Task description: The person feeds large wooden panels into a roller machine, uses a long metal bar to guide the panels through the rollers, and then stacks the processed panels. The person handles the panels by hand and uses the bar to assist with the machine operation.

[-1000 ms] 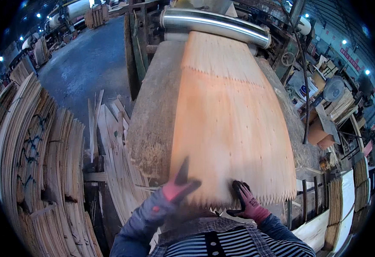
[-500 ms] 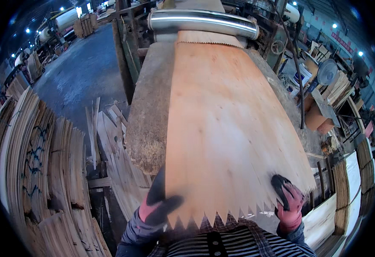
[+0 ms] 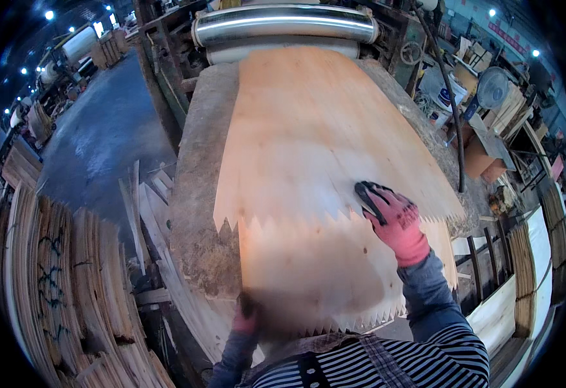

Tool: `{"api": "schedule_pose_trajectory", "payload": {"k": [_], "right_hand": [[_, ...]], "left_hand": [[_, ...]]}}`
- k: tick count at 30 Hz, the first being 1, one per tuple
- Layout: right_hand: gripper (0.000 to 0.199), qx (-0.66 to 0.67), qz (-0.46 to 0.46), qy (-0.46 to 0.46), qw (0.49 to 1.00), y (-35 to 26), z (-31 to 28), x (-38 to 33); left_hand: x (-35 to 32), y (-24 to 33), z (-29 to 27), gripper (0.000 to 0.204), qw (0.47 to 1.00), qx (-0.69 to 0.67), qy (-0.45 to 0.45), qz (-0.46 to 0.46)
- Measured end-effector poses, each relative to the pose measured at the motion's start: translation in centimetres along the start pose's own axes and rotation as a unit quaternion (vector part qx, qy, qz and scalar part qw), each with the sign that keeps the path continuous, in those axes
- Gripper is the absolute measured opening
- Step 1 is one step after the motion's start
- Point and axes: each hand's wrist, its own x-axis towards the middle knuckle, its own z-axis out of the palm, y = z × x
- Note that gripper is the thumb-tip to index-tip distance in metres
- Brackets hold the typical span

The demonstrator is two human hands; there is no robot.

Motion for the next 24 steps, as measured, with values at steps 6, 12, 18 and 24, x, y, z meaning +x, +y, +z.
{"api": "schedule_pose_trajectory", "payload": {"k": [6,12,18,24], "right_hand": [[0.034,0.008,0.017,-0.01,1.0,6.8,11.0,4.9],[0.048,-0.123,0.105,-0.025,0.987,9.1,18.8,8.1],[0.061,0.026,0.003,-0.055,0.998,1.3,13.4,2.9],[0.066,0.109,-0.008,-0.204,0.973,-3.7,3.9,-11.6]], "left_hand": [[0.5,-1.3,-0.7,0.051,0.999,-0.021,0.041,0.013],[0.9,-3.1,-0.2,0.054,0.996,-0.033,0.026,0.084],[2.3,-1.4,-2.4,0.055,0.988,-0.098,-0.111,0.046],[-1.1,2.6,-3.8,0.062,0.973,0.03,-0.03,0.228]]}}
